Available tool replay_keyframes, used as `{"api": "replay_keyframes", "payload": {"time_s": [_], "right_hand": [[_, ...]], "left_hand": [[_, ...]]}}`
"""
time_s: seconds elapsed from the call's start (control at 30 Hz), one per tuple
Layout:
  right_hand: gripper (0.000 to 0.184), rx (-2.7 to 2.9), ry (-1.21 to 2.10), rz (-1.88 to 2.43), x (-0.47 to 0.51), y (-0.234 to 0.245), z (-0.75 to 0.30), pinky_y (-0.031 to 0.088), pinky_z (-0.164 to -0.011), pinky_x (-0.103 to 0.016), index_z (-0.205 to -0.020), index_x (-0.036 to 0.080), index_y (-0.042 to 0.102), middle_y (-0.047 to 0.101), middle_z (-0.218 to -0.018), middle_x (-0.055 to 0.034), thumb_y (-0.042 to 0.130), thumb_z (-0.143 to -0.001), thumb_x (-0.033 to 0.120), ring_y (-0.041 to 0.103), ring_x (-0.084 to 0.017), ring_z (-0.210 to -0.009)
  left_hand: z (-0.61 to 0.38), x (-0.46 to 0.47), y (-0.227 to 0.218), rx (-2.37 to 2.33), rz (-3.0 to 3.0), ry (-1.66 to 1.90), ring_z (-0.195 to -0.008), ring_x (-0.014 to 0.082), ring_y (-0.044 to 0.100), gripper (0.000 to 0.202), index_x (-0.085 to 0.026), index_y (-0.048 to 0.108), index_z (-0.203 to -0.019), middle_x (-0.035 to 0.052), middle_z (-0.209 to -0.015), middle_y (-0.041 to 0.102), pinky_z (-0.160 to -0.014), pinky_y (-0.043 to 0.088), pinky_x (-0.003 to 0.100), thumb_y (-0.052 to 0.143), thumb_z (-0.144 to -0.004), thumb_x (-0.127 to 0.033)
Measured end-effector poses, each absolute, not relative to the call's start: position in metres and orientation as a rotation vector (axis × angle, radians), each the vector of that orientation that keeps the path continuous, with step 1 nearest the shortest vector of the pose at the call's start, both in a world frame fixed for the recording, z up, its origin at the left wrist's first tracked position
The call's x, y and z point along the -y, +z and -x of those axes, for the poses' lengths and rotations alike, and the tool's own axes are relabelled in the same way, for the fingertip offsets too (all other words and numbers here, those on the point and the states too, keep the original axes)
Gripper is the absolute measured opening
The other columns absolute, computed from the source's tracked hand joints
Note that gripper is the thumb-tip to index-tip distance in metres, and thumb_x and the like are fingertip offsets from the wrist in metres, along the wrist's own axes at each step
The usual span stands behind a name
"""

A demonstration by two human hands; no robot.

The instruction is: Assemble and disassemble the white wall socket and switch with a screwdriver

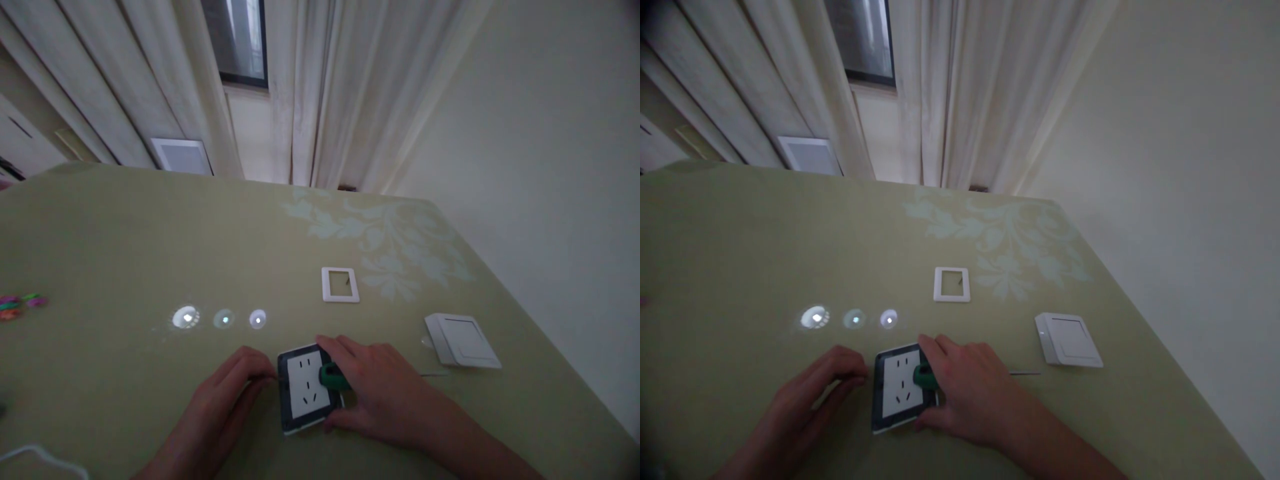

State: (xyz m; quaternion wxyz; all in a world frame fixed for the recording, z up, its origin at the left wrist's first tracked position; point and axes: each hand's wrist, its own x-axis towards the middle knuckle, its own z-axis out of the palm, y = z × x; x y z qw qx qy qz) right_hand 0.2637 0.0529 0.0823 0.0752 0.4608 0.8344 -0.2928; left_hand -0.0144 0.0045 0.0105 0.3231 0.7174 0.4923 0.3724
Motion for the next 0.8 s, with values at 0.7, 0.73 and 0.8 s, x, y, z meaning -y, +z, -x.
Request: {"api": "replay_keyframes", "payload": {"time_s": [0.7, 0.73, 0.8], "right_hand": [[0.104, -2.449, -0.924, -1.363, -0.053, 0.088, -0.265, 0.059, -0.104, -0.064, -0.168, 0.023, 0.039, 0.065, -0.155, -0.0208, 0.094, -0.083, 0.046, 0.072, -0.046, -0.127], [0.104, -2.448, -0.927, -1.363, -0.053, 0.088, -0.265, 0.059, -0.104, -0.064, -0.168, 0.023, 0.04, 0.064, -0.155, -0.0207, 0.094, -0.083, 0.046, 0.072, -0.046, -0.127], [0.104, -2.445, -0.932, -1.365, -0.053, 0.089, -0.264, 0.059, -0.105, -0.064, -0.168, 0.023, 0.04, 0.064, -0.156, -0.0211, 0.094, -0.082, 0.046, 0.071, -0.046, -0.128]], "left_hand": [[0.017, 0.005, -0.002, -1.146, -2.106, 1.045, -0.1, 0.0167, 0.078, 0.031, -0.034, 0.071, -0.13, 0.0008, -0.116, 0.078, -0.085, 0.064, 0.023, 0.053, -0.112, -0.017], [0.016, 0.005, -0.001, -1.148, -2.126, 1.026, -0.1, 0.0173, 0.078, 0.032, -0.035, 0.071, -0.131, 0.0007, -0.116, 0.077, -0.085, 0.064, 0.024, 0.053, -0.112, -0.017], [0.016, 0.005, 0.001, -1.149, -2.169, 0.989, -0.102, 0.0185, 0.077, 0.034, -0.035, 0.07, -0.132, 0.0006, -0.117, 0.078, -0.086, 0.065, 0.025, 0.053, -0.111, -0.015]]}}
